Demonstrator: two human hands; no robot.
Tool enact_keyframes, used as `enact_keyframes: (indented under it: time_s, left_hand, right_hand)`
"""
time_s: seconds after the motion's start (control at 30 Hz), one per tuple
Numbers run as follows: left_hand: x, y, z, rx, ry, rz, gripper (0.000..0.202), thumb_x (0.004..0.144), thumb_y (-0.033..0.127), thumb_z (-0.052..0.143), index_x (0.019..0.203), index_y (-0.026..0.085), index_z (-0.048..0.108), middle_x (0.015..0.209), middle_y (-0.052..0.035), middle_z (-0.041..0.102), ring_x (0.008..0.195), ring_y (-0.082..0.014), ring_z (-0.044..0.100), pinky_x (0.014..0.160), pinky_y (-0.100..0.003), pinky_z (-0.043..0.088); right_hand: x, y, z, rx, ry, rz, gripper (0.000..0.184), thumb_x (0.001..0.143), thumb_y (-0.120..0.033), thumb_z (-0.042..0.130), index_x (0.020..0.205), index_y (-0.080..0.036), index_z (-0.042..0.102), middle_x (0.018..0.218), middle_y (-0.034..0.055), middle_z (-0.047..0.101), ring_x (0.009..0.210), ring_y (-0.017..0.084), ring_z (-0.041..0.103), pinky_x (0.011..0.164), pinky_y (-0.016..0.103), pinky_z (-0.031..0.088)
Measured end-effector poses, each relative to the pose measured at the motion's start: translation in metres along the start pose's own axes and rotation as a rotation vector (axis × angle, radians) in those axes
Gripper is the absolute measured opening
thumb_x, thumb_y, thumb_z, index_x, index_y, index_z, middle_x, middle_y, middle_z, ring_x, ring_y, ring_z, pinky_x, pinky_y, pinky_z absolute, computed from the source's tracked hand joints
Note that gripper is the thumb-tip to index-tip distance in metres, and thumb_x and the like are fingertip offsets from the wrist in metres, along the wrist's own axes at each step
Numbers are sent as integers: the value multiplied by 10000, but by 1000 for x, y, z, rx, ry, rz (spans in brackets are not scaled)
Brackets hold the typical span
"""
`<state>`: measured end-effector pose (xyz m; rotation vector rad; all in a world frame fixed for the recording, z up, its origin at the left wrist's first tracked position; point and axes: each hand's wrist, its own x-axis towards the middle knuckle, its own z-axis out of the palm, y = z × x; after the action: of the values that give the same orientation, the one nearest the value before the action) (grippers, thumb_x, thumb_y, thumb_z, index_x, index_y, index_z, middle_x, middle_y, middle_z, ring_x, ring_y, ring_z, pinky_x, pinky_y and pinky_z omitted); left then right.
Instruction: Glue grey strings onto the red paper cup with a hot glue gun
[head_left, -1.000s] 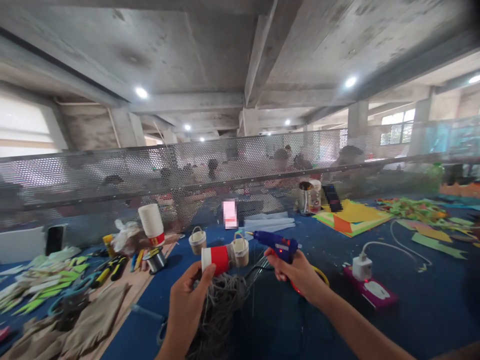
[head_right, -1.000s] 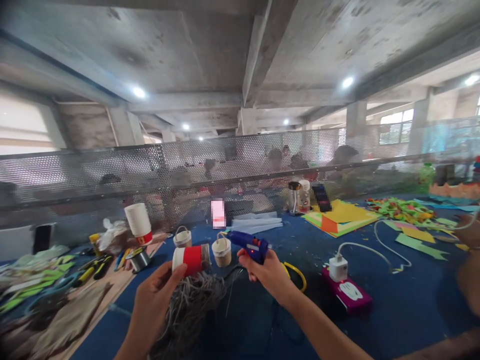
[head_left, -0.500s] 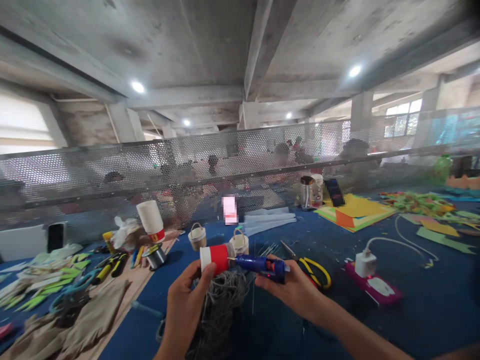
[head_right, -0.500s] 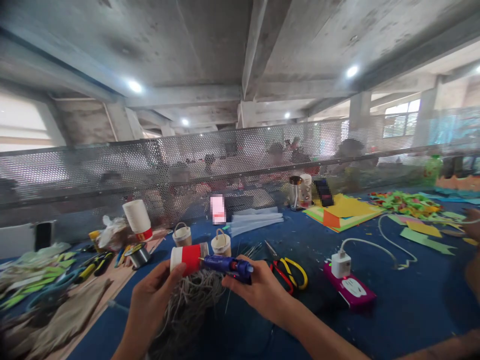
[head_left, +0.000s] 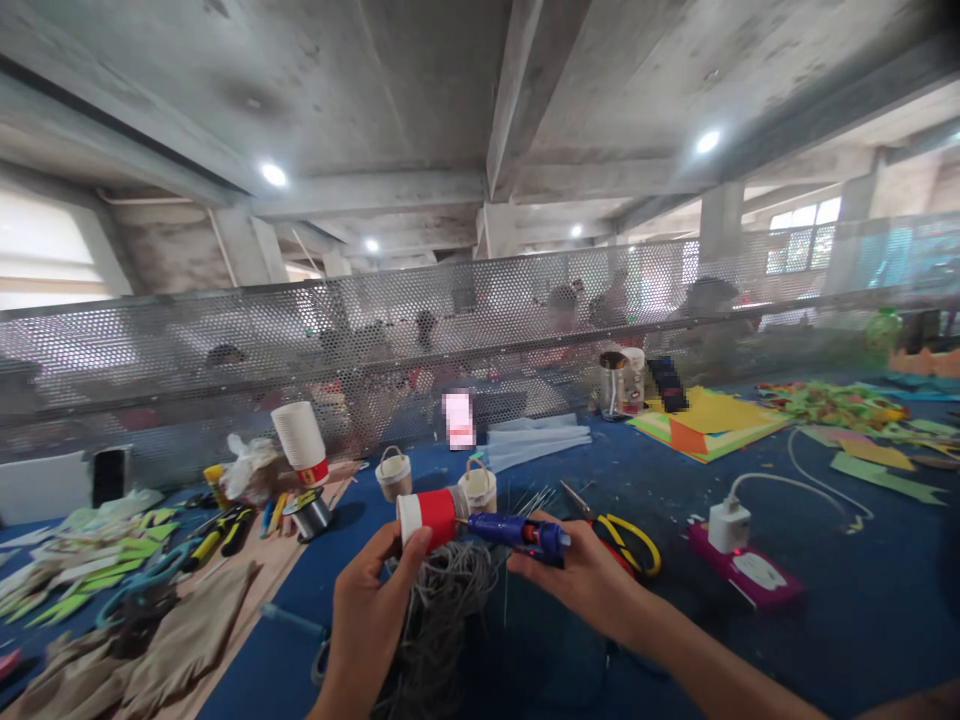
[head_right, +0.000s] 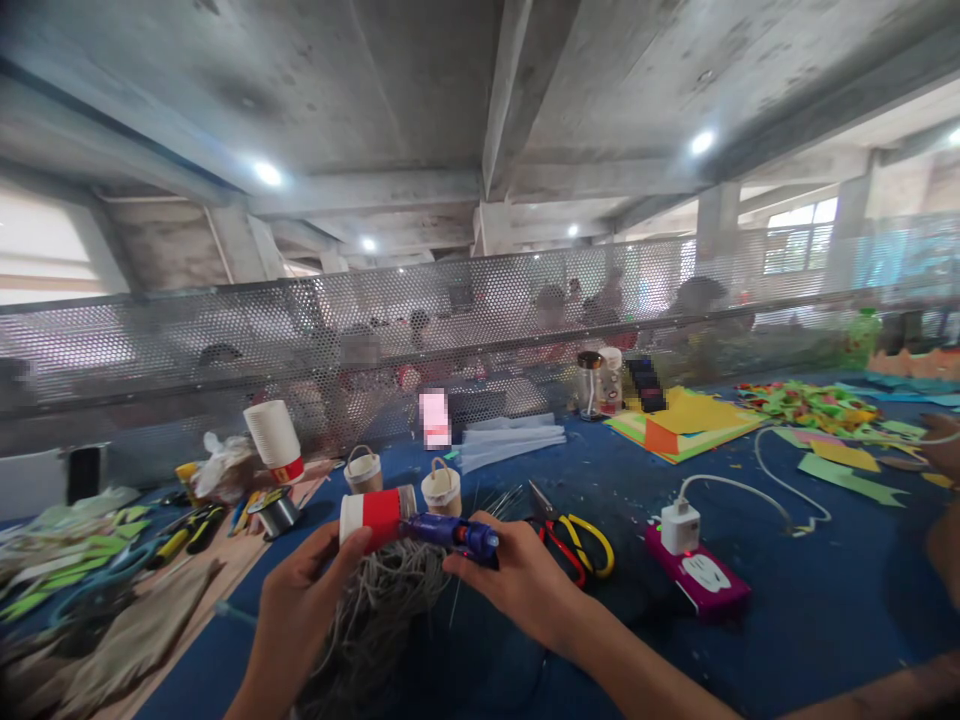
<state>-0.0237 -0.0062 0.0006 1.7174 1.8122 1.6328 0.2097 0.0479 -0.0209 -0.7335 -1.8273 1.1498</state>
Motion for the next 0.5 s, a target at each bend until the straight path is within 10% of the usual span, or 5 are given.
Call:
enact_keyframes:
  time_s: [0.5]
  left_hand:
    - [1, 1, -1, -7, 13, -37, 457, 831, 522, 596, 1063, 144, 706, 840, 5, 712, 777, -191, 610, 699, -223, 448]
  right_hand:
    - [0, 3, -2, -59, -67, -16, 291, 858, -459, 632, 796, -201, 514, 675, -60, 378, 617, 104, 307, 542, 227, 274]
